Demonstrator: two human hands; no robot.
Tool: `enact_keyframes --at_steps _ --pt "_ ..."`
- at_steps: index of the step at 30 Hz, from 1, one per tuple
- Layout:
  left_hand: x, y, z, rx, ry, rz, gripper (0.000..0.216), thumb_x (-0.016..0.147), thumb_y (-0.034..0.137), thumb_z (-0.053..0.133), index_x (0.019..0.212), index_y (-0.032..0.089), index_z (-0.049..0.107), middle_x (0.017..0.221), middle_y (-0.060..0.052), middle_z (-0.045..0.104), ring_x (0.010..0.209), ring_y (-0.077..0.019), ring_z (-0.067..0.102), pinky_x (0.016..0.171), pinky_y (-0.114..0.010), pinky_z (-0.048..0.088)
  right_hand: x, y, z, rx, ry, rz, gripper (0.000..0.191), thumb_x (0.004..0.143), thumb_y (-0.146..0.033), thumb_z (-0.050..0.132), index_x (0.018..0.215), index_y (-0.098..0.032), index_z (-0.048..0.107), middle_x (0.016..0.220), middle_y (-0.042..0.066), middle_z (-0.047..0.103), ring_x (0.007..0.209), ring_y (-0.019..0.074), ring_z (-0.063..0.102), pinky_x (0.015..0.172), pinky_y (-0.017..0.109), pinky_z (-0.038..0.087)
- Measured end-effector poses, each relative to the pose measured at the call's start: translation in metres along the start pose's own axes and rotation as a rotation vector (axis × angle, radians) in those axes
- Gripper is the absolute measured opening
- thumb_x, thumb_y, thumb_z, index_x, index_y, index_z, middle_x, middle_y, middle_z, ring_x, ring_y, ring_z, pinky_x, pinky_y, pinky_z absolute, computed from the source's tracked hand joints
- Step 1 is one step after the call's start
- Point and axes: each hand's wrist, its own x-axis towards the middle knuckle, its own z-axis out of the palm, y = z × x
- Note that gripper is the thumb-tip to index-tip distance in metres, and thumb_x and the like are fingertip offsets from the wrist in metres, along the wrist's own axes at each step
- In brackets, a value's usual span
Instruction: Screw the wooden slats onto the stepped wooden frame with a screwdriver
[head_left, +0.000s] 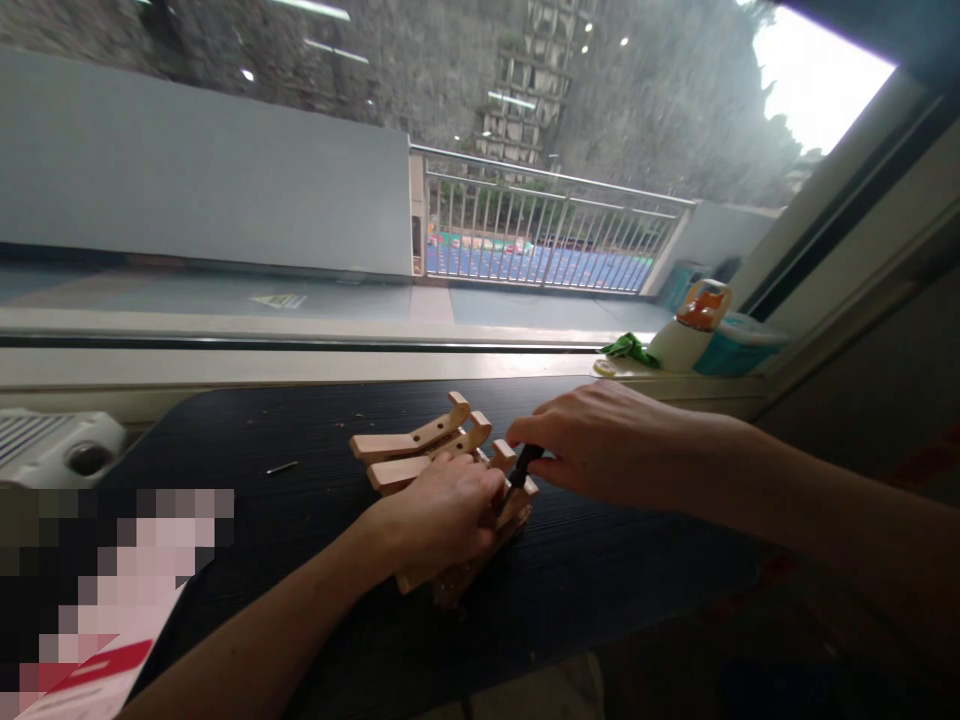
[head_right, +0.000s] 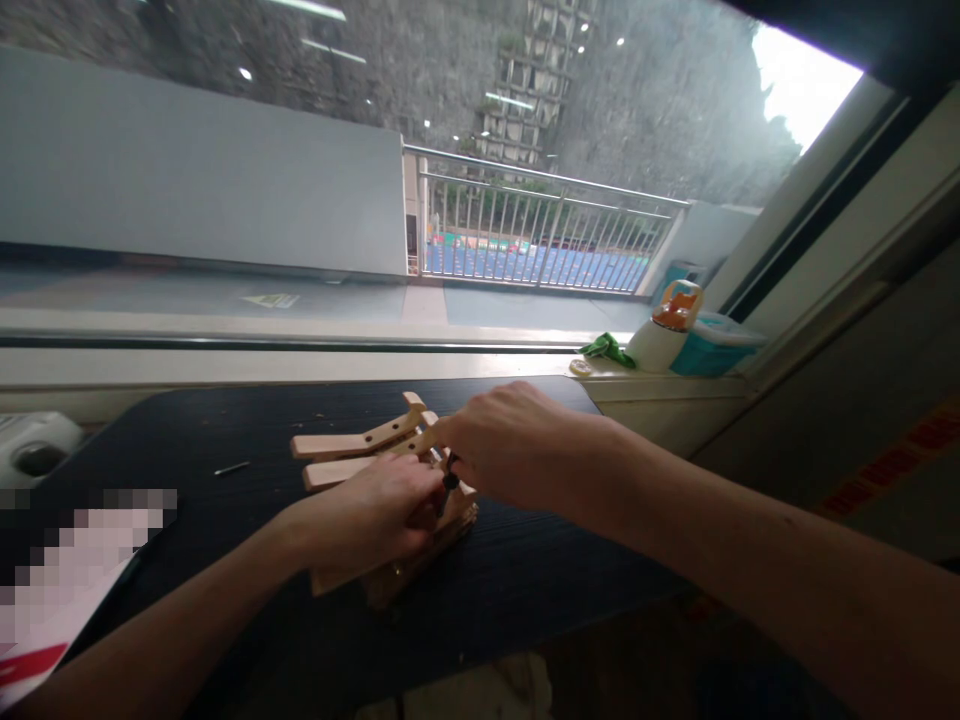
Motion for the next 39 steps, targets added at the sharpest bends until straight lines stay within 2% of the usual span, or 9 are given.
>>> enact_keyframes --at_steps 6,13,18,21,23,27,33,39 --pt "-0.002 -0.001 0.003 0.058 0.001 0.003 0.02 0.07 0.025 0.055 0.089 0.02 0.057 0.1 -0.007 0.064 0.095 -0.0276 0.059 0.087 -0.039 0.046 -0.001 -0.004 0.0 0.029 -0.02 -0.107 0.013 0.085 -0.011 0.054 0.082 -0.018 0.063 0.079 0.003 0.067 0.075 0.0169 0.061 0.059 0.027 0.031" --pt "-0.001 0.011 0.001 0.145 0.049 -0.05 0.025 0.072 0.02 0.051 0.096 0.018 0.059 0.102 -0.01 0.067 0.1 -0.0303 0.06 0.096 -0.047 0.039 0.004 -0.004 0.005 -0.01 -0.054 -0.016 0.012 0.089 -0.016 0.051 0.089 -0.017 0.063 0.081 0.005 0.069 0.075 0.0181 0.063 0.058 0.027 0.03" --pt "-0.003 0.014 -0.001 0.151 0.044 -0.056 0.021 0.073 0.022 0.051 0.09 0.018 0.062 0.099 -0.01 0.069 0.097 -0.0304 0.061 0.092 -0.046 0.041 0.002 -0.003 0.003 -0.04 -0.044 0.01 0.016 0.089 -0.021 0.05 0.082 -0.018 0.064 0.073 0.005 0.069 0.067 0.018 0.063 0.054 0.028 0.026" --pt "-0.004 0.013 -0.003 0.146 0.038 -0.067 0.022 0.074 0.024 0.051 0.092 0.019 0.063 0.099 -0.01 0.068 0.098 -0.031 0.06 0.093 -0.047 0.041 0.001 -0.002 0.001 -0.012 -0.027 -0.017 0.013 0.086 -0.017 0.054 0.089 -0.019 0.066 0.078 0.005 0.07 0.073 0.0188 0.064 0.055 0.028 0.029" --pt "-0.004 0.014 -0.003 0.149 0.04 -0.068 0.023 0.073 0.024 0.052 0.092 0.018 0.063 0.1 -0.011 0.068 0.098 -0.0314 0.06 0.093 -0.048 0.041 0.001 -0.001 0.0 0.003 -0.039 -0.056 0.017 0.084 -0.012 0.055 0.094 -0.02 0.067 0.081 0.005 0.07 0.078 0.019 0.064 0.058 0.028 0.032" --pt "-0.002 0.015 -0.003 0.141 0.035 -0.065 0.023 0.07 0.021 0.053 0.091 0.017 0.062 0.1 -0.01 0.069 0.098 -0.0312 0.06 0.094 -0.048 0.04 0.003 0.001 0.002 0.014 -0.061 -0.088 0.017 0.086 -0.012 0.053 0.093 -0.018 0.067 0.082 0.006 0.07 0.081 0.0192 0.063 0.061 0.028 0.034" --pt "-0.003 0.016 -0.007 0.094 0.036 -0.03 0.023 0.069 0.018 0.054 0.091 0.02 0.062 0.103 -0.007 0.068 0.103 -0.0297 0.06 0.099 -0.048 0.037 0.004 0.002 0.008 0.026 -0.086 -0.049 0.013 0.087 -0.016 0.051 0.087 -0.018 0.063 0.08 0.004 0.07 0.076 0.0186 0.064 0.058 0.028 0.03" --pt "-0.003 0.018 -0.01 0.132 0.0 -0.069 0.023 0.071 0.022 0.056 0.093 0.02 0.064 0.1 -0.008 0.068 0.097 -0.0307 0.06 0.092 -0.048 0.041 -0.001 0.001 0.004 -0.012 -0.07 -0.011 0.014 0.087 -0.021 0.052 0.087 -0.018 0.065 0.075 0.004 0.069 0.071 0.0192 0.064 0.055 0.027 0.03"
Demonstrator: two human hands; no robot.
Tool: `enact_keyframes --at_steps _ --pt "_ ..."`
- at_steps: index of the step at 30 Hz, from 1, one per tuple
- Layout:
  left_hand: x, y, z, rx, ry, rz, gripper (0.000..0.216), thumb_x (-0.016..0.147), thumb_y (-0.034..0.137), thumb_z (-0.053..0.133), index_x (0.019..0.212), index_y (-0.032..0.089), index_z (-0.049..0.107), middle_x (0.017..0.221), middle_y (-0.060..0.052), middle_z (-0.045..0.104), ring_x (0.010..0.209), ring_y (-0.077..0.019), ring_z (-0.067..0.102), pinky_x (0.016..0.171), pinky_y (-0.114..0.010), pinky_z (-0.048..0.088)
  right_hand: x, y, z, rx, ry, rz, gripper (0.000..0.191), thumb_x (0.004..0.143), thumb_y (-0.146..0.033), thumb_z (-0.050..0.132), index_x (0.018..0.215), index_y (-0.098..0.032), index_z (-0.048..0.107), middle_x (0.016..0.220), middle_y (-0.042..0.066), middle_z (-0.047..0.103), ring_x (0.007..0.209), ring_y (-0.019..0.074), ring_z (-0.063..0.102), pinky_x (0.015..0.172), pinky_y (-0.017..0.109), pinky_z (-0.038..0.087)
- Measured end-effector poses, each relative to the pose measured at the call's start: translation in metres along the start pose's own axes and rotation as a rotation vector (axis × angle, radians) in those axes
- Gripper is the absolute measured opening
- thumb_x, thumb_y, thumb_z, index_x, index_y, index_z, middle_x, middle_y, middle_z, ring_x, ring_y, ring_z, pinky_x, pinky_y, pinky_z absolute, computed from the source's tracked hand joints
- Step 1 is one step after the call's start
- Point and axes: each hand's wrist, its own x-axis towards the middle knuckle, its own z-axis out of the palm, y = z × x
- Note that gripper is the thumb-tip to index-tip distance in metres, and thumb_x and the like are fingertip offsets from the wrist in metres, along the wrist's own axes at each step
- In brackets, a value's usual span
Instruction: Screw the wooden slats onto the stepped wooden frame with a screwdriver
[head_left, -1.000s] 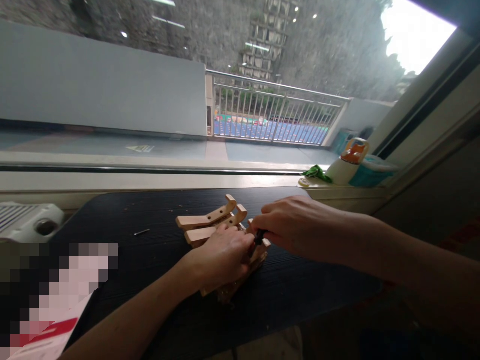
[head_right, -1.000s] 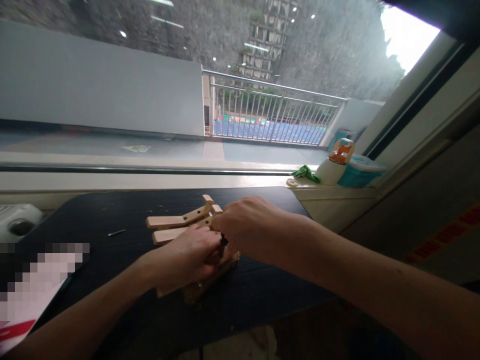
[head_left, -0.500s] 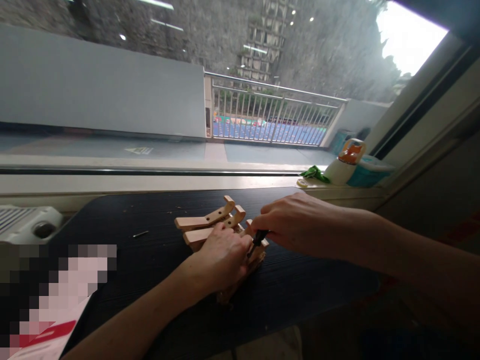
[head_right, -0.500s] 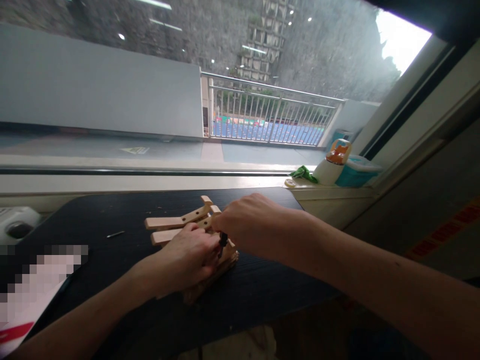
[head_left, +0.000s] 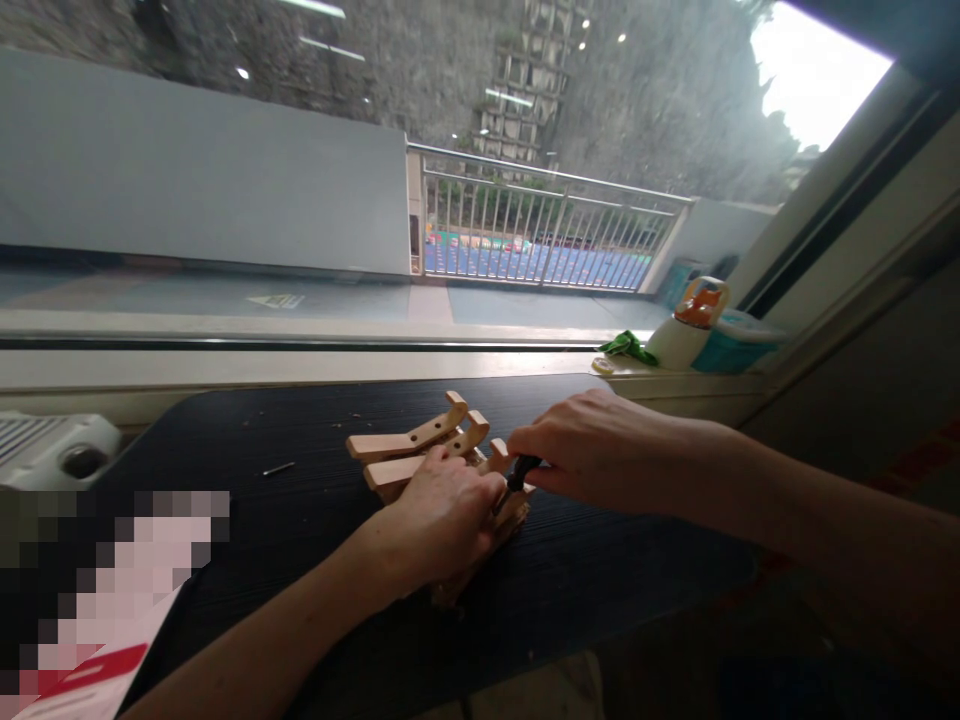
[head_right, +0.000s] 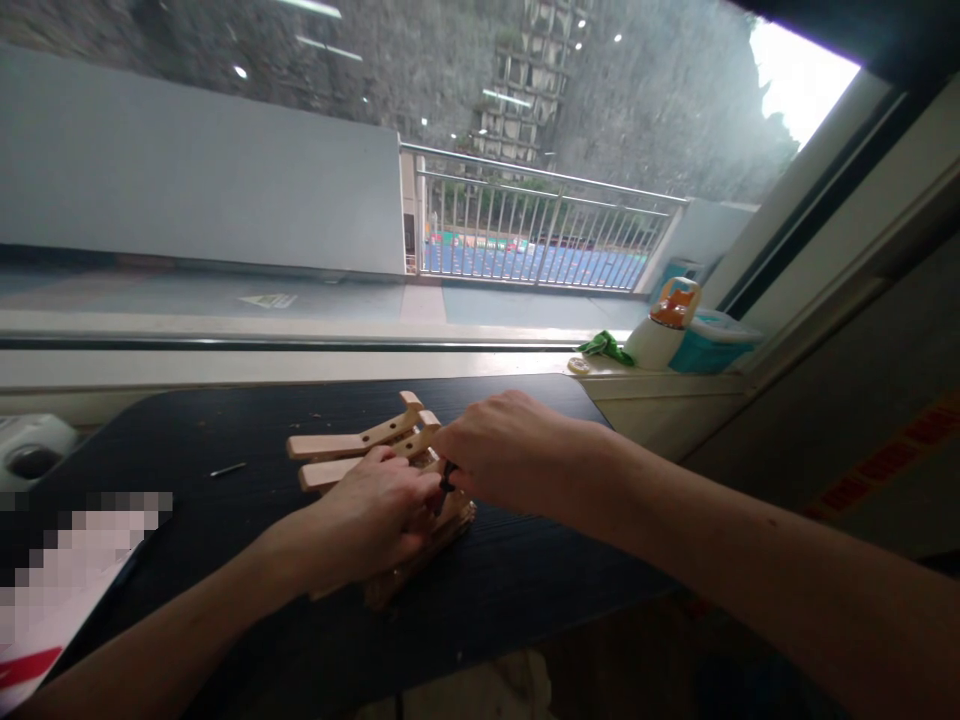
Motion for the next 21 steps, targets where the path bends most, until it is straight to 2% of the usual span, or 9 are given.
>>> enact_keyframes --at_steps 4,9,14,17,21 --pt "0.0 -0.002 0.004 0.014 0.001 0.006 0.019 0.073 0.023 0.054 0.088 0.018 0.064 0.095 -0.009 0.069 0.093 -0.0306 0.061 0.091 -0.048 0.041 -0.003 -0.002 -0.006 0.027 0.014 -0.043 0.019 0.085 -0.014 0.054 0.097 -0.021 0.067 0.082 0.004 0.07 0.08 0.0197 0.065 0.059 0.027 0.034" --pt "0.001 -0.004 0.007 -0.007 0.029 0.015 0.013 0.073 0.023 0.054 0.082 0.018 0.063 0.09 -0.008 0.07 0.091 -0.0285 0.062 0.093 -0.047 0.04 0.001 -0.004 -0.006 0.038 -0.019 -0.055 0.022 0.086 -0.009 0.052 0.098 -0.017 0.067 0.085 0.006 0.07 0.084 0.0192 0.065 0.061 0.026 0.035" --pt "0.001 -0.004 0.007 -0.023 0.042 0.033 0.013 0.071 0.021 0.055 0.081 0.019 0.062 0.089 -0.007 0.069 0.093 -0.0284 0.062 0.095 -0.046 0.038 0.002 0.001 0.002 0.075 0.046 -0.058 0.012 0.088 -0.016 0.052 0.089 -0.015 0.065 0.074 0.004 0.068 0.068 0.0148 0.062 0.055 0.025 0.03" --pt "0.001 -0.006 0.009 -0.02 0.053 0.031 0.013 0.072 0.023 0.054 0.081 0.019 0.062 0.086 -0.007 0.069 0.089 -0.0275 0.063 0.094 -0.047 0.039 0.001 0.003 0.005 0.067 0.069 -0.05 0.015 0.09 -0.022 0.051 0.084 -0.015 0.064 0.067 0.002 0.065 0.059 0.0132 0.058 0.052 0.026 0.027" --pt "0.001 -0.006 0.009 -0.017 0.03 0.019 0.016 0.072 0.024 0.054 0.084 0.019 0.063 0.088 -0.008 0.07 0.09 -0.0284 0.062 0.093 -0.047 0.039 -0.001 0.001 -0.001 0.085 0.094 -0.036 0.014 0.086 -0.021 0.055 0.094 -0.018 0.066 0.07 0.003 0.067 0.064 0.0152 0.06 0.054 0.025 0.028"
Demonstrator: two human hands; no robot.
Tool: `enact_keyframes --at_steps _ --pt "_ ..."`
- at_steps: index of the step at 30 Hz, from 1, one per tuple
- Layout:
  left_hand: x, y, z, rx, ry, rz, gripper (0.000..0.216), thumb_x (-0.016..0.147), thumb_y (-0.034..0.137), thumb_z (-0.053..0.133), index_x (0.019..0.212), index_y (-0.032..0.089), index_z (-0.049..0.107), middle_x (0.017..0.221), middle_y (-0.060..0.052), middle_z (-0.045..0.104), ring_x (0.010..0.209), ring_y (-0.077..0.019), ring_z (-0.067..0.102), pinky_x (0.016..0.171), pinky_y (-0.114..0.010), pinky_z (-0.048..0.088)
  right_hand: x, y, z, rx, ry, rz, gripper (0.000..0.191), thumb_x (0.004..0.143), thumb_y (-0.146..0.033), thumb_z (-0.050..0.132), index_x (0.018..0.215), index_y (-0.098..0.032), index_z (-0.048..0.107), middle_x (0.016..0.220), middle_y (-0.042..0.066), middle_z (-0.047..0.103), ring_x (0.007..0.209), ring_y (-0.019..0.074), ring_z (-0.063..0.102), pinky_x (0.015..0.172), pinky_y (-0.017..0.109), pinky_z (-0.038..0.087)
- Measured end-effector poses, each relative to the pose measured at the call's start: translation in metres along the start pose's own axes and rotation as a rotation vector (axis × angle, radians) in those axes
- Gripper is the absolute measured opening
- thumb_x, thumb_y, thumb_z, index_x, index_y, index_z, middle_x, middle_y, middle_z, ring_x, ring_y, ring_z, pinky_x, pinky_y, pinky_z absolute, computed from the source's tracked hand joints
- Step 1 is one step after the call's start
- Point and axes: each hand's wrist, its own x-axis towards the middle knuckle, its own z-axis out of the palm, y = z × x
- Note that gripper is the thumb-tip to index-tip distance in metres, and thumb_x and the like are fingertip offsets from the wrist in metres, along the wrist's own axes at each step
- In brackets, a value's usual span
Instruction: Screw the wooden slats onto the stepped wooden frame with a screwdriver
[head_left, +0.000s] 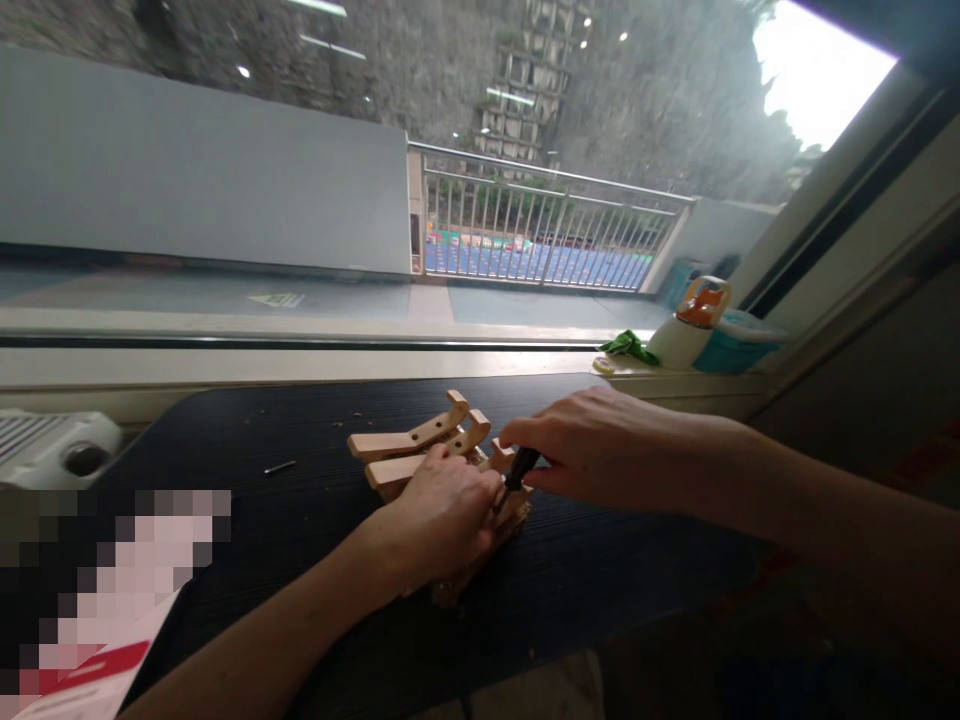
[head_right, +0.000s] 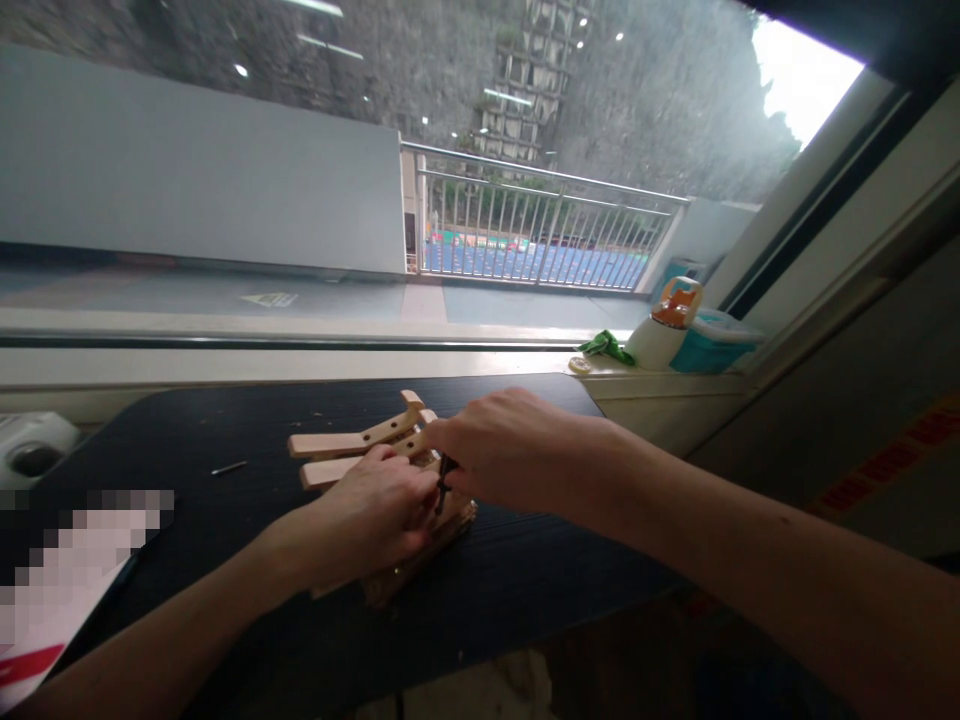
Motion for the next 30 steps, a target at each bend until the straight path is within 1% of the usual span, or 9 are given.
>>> enact_keyframes --at_steps 3,6,8,12,16,19,23,27,30 --pt "0.0001 0.001 -0.002 -0.003 -0.009 0.002 0.015 0.071 0.023 0.053 0.083 0.019 0.062 0.093 -0.008 0.069 0.093 -0.0291 0.062 0.092 -0.047 0.039 0.0017 -0.0026 -0.0068 0.017 -0.034 -0.008 0.018 0.083 -0.014 0.056 0.095 -0.019 0.068 0.078 0.004 0.069 0.072 0.016 0.062 0.058 0.025 0.032" --pt "0.0002 0.0022 -0.004 -0.012 0.001 0.004 0.01 0.07 0.021 0.054 0.076 0.019 0.061 0.09 -0.007 0.069 0.092 -0.0285 0.062 0.092 -0.046 0.039 0.005 -0.0036 -0.0086 0.011 -0.073 -0.029 0.018 0.081 -0.008 0.056 0.09 -0.017 0.069 0.079 0.005 0.07 0.074 0.0158 0.062 0.06 0.025 0.033" --pt "0.0004 0.0026 -0.0048 -0.01 -0.005 0.002 0.008 0.07 0.02 0.054 0.073 0.019 0.061 0.087 -0.007 0.069 0.091 -0.0285 0.062 0.092 -0.046 0.039 0.0069 -0.003 -0.0066 0.006 -0.063 -0.034 0.016 0.081 -0.006 0.056 0.086 -0.015 0.068 0.077 0.005 0.069 0.073 0.0152 0.061 0.059 0.025 0.033" --pt "0.0006 0.0026 -0.0051 -0.007 -0.011 0.004 0.011 0.07 0.02 0.054 0.078 0.019 0.062 0.089 -0.007 0.069 0.094 -0.029 0.061 0.095 -0.045 0.037 0.0075 -0.0019 -0.0009 -0.075 -0.034 -0.037 0.011 0.083 -0.009 0.057 0.08 -0.013 0.066 0.07 0.004 0.067 0.063 0.0135 0.059 0.053 0.026 0.029" --pt "-0.0003 0.0039 -0.0053 -0.007 -0.004 -0.008 0.016 0.072 0.023 0.053 0.083 0.019 0.063 0.092 -0.008 0.07 0.093 -0.03 0.061 0.093 -0.046 0.039 0.005 -0.0029 -0.001 -0.112 -0.031 -0.005 0.014 0.087 -0.014 0.054 0.078 -0.014 0.065 0.065 0.003 0.065 0.057 0.0124 0.057 0.05 0.026 0.026" --pt "-0.0008 0.0055 -0.0059 0.005 0.008 -0.012 0.017 0.072 0.022 0.052 0.084 0.019 0.063 0.093 -0.009 0.07 0.092 -0.0308 0.061 0.09 -0.047 0.041 0.0024 -0.0033 -0.0046 -0.047 -0.004 0.009 0.012 0.086 -0.016 0.055 0.083 -0.016 0.066 0.068 0.003 0.066 0.061 0.0137 0.059 0.053 0.026 0.027" --pt "-0.0004 0.0052 -0.0062 0.016 0.006 -0.024 0.015 0.072 0.023 0.053 0.082 0.018 0.062 0.093 -0.01 0.069 0.091 -0.0313 0.062 0.088 -0.046 0.043 0.0001 -0.0025 -0.0083 0.009 -0.02 0.01 0.014 0.082 -0.011 0.056 0.088 -0.018 0.066 0.076 0.004 0.069 0.071 0.0155 0.062 0.057 0.025 0.031" --pt "-0.0003 0.0022 -0.0047 -0.02 0.004 -0.012 0.015 0.072 0.024 0.053 0.083 0.019 0.061 0.092 -0.009 0.069 0.092 -0.0295 0.062 0.092 -0.046 0.041 0.0003 -0.0017 -0.0069 -0.025 -0.045 -0.012 0.014 0.083 -0.007 0.054 0.083 -0.015 0.065 0.073 0.004 0.068 0.069 0.0148 0.062 0.056 0.025 0.032" --pt "-0.0005 0.0004 -0.0028 -0.017 0.013 -0.001 0.016 0.071 0.024 0.054 0.084 0.019 0.061 0.092 -0.008 0.07 0.093 -0.0293 0.062 0.093 -0.046 0.039 0.0015 -0.0027 -0.0045 -0.081 -0.064 -0.022 0.014 0.085 -0.008 0.053 0.082 -0.014 0.065 0.07 0.004 0.067 0.065 0.0137 0.061 0.053 0.025 0.03"
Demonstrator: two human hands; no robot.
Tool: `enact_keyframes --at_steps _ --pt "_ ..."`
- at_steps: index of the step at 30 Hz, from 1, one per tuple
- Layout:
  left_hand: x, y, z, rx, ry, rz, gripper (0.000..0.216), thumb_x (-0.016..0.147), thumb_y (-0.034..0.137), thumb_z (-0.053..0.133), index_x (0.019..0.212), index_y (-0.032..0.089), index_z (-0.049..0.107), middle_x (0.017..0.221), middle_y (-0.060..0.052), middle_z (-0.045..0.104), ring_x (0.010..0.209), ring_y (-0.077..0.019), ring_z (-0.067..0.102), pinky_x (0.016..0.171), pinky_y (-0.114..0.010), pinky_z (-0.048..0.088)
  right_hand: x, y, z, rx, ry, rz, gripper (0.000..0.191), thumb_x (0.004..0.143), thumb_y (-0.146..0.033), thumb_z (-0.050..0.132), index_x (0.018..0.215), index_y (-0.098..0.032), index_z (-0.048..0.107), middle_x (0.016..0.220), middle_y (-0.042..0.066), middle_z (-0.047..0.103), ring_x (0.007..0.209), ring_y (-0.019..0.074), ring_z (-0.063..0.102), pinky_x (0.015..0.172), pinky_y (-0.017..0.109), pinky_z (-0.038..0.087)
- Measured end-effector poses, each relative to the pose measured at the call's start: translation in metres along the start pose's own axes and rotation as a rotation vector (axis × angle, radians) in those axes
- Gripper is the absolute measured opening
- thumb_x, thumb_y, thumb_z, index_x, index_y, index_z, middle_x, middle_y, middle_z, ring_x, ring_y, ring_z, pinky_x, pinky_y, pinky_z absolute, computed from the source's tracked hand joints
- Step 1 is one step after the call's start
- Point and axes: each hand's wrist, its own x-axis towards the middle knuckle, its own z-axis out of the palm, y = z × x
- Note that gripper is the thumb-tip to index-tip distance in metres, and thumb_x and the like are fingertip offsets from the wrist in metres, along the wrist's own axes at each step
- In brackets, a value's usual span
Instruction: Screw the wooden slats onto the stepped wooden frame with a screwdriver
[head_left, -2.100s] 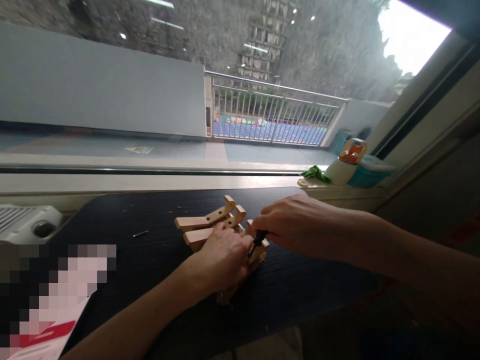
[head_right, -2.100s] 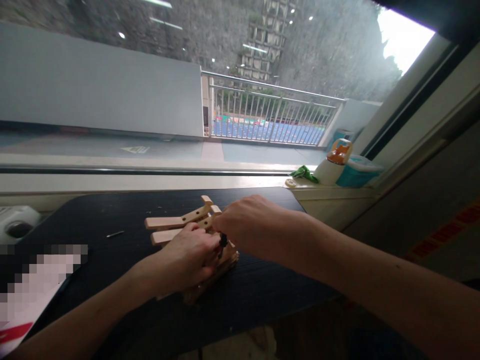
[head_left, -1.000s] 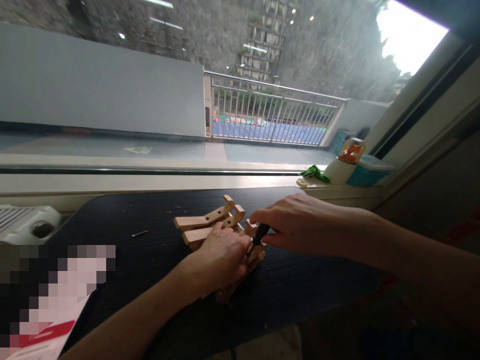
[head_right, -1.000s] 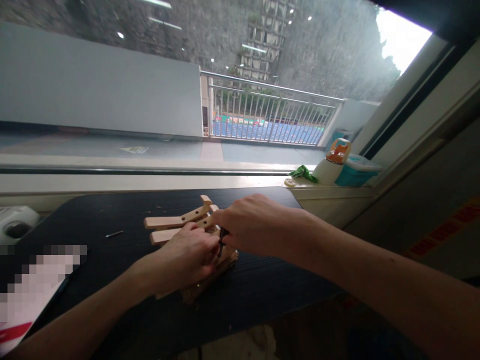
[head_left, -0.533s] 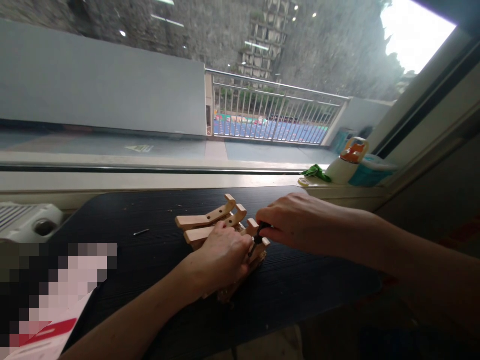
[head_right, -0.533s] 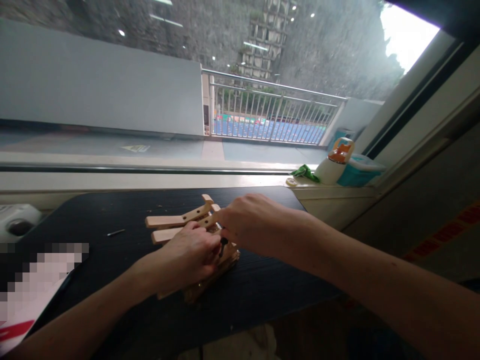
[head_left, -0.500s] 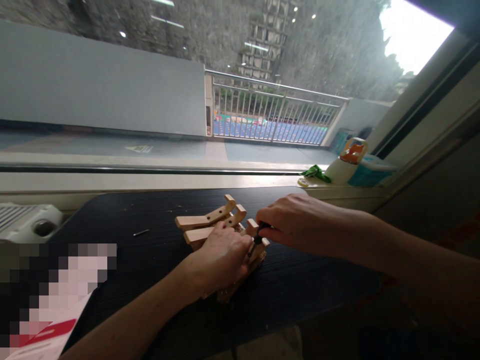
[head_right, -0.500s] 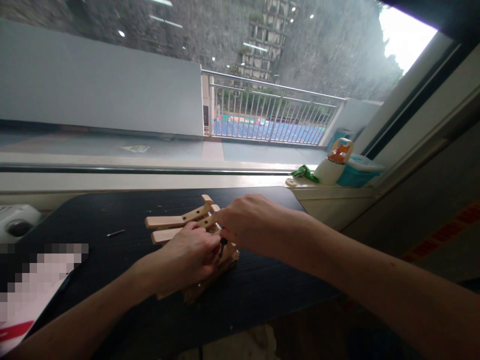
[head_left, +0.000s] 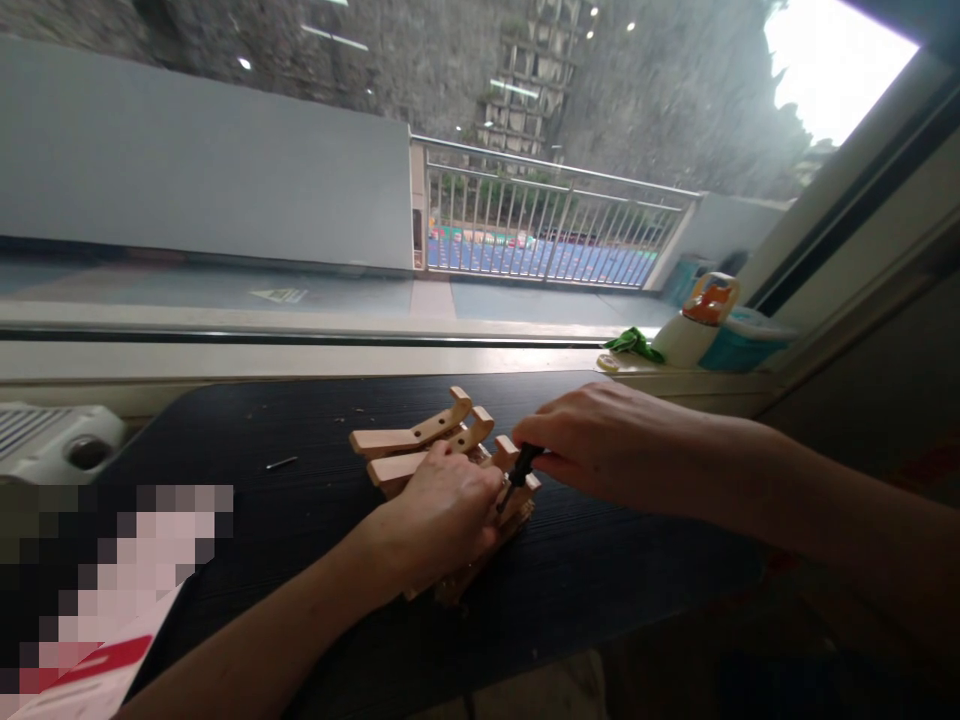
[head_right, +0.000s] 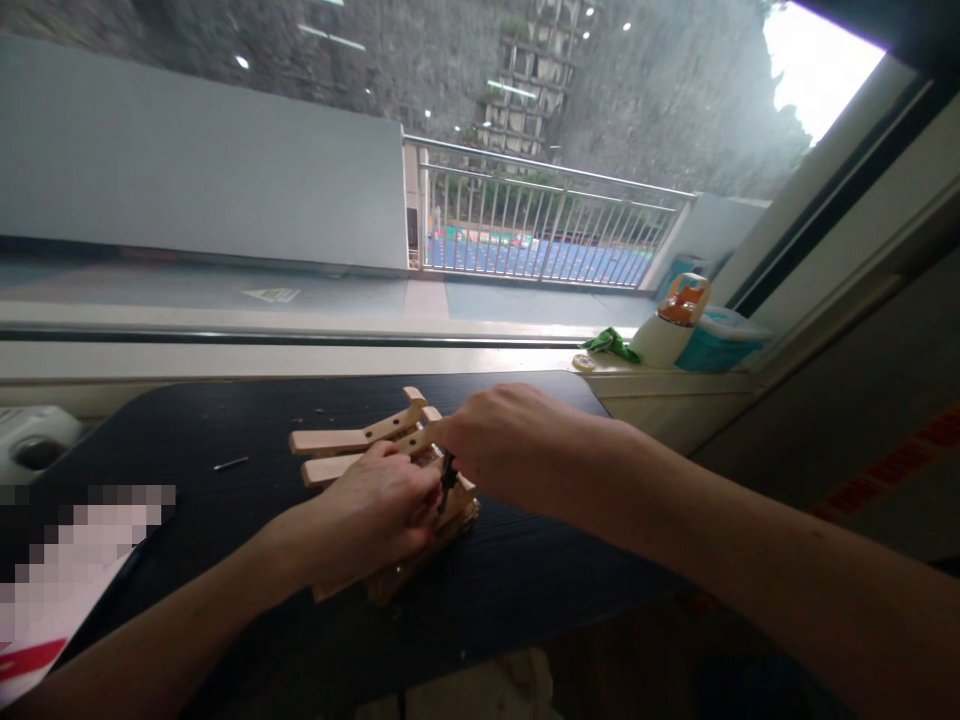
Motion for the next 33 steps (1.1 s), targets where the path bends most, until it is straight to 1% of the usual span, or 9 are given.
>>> enact_keyframes --at_steps 5,9,11,13,19,22,28,31,33 --pt "0.0006 -0.0009 0.0016 0.028 0.001 -0.003 0.015 0.071 0.026 0.055 0.082 0.019 0.061 0.087 -0.008 0.07 0.088 -0.0292 0.063 0.09 -0.046 0.04 0.0027 -0.004 0.0022 -0.069 -0.005 0.031 0.013 0.087 -0.015 0.056 0.08 -0.013 0.067 0.067 0.004 0.066 0.06 0.0139 0.059 0.05 0.026 0.025" --pt "0.0002 -0.0011 0.0018 0.033 0.004 -0.002 0.015 0.071 0.026 0.056 0.083 0.019 0.061 0.088 -0.008 0.07 0.089 -0.0292 0.063 0.091 -0.046 0.041 0.0009 -0.004 0.0007 -0.014 0.004 0.077 0.017 0.088 -0.023 0.054 0.081 -0.015 0.067 0.068 0.005 0.067 0.062 0.0156 0.06 0.051 0.026 0.027" --pt "-0.0005 -0.0011 0.0019 0.049 0.0 -0.01 0.018 0.071 0.027 0.056 0.086 0.018 0.062 0.092 -0.009 0.069 0.091 -0.0303 0.062 0.09 -0.046 0.042 -0.0007 -0.0028 -0.0011 0.043 0.038 0.055 0.013 0.086 -0.02 0.056 0.088 -0.017 0.068 0.075 0.005 0.069 0.068 0.0161 0.062 0.055 0.025 0.031" --pt "-0.001 -0.001 0.0018 0.059 -0.005 -0.018 0.02 0.071 0.027 0.056 0.088 0.018 0.062 0.095 -0.01 0.069 0.092 -0.0307 0.062 0.088 -0.046 0.042 -0.0015 -0.0017 -0.0029 0.081 0.056 0.017 0.017 0.084 -0.015 0.057 0.095 -0.02 0.069 0.082 0.005 0.07 0.075 0.0163 0.062 0.059 0.024 0.034" --pt "0.0004 0.0008 -0.0009 0.049 -0.016 -0.007 0.015 0.071 0.025 0.054 0.082 0.019 0.062 0.091 -0.009 0.069 0.09 -0.0305 0.062 0.087 -0.046 0.043 0.0022 -0.0004 -0.0008 0.068 0.009 -0.003 0.018 0.084 -0.008 0.054 0.092 -0.016 0.068 0.081 0.006 0.069 0.076 0.0165 0.061 0.06 0.025 0.034" --pt "0.0009 0.001 -0.0017 0.037 -0.012 -0.011 0.017 0.07 0.024 0.054 0.084 0.018 0.062 0.092 -0.009 0.069 0.09 -0.0304 0.062 0.089 -0.046 0.043 0.0034 0.0008 0.002 0.055 0.031 -0.018 0.014 0.084 -0.008 0.054 0.086 -0.015 0.066 0.078 0.005 0.068 0.072 0.0149 0.06 0.059 0.024 0.033" --pt "-0.0004 0.0007 -0.001 0.021 -0.015 -0.015 0.016 0.071 0.025 0.056 0.084 0.018 0.062 0.095 -0.008 0.069 0.097 -0.0309 0.061 0.095 -0.047 0.04 0.0 0.0014 0.0008 0.038 -0.002 0.023 0.015 0.088 -0.012 0.05 0.082 -0.015 0.063 0.075 0.004 0.068 0.067 0.0137 0.059 0.056 0.025 0.03" --pt "-0.0002 0.0011 -0.0012 0.026 -0.025 -0.027 0.017 0.072 0.025 0.055 0.086 0.019 0.062 0.095 -0.008 0.069 0.095 -0.0309 0.061 0.092 -0.046 0.042 -0.003 0.0008 -0.0026 0.063 0.015 0.06 0.013 0.087 -0.017 0.052 0.089 -0.018 0.065 0.075 0.004 0.068 0.068 0.0152 0.06 0.056 0.025 0.03" --pt "0.0003 0.0012 -0.0012 0.031 -0.031 -0.03 0.017 0.071 0.025 0.055 0.086 0.019 0.062 0.093 -0.009 0.069 0.092 -0.0306 0.062 0.089 -0.046 0.044 -0.0044 0.0005 -0.0052 0.081 0.021 0.067 0.017 0.086 -0.017 0.054 0.097 -0.021 0.066 0.079 0.003 0.069 0.072 0.0164 0.062 0.057 0.025 0.032"
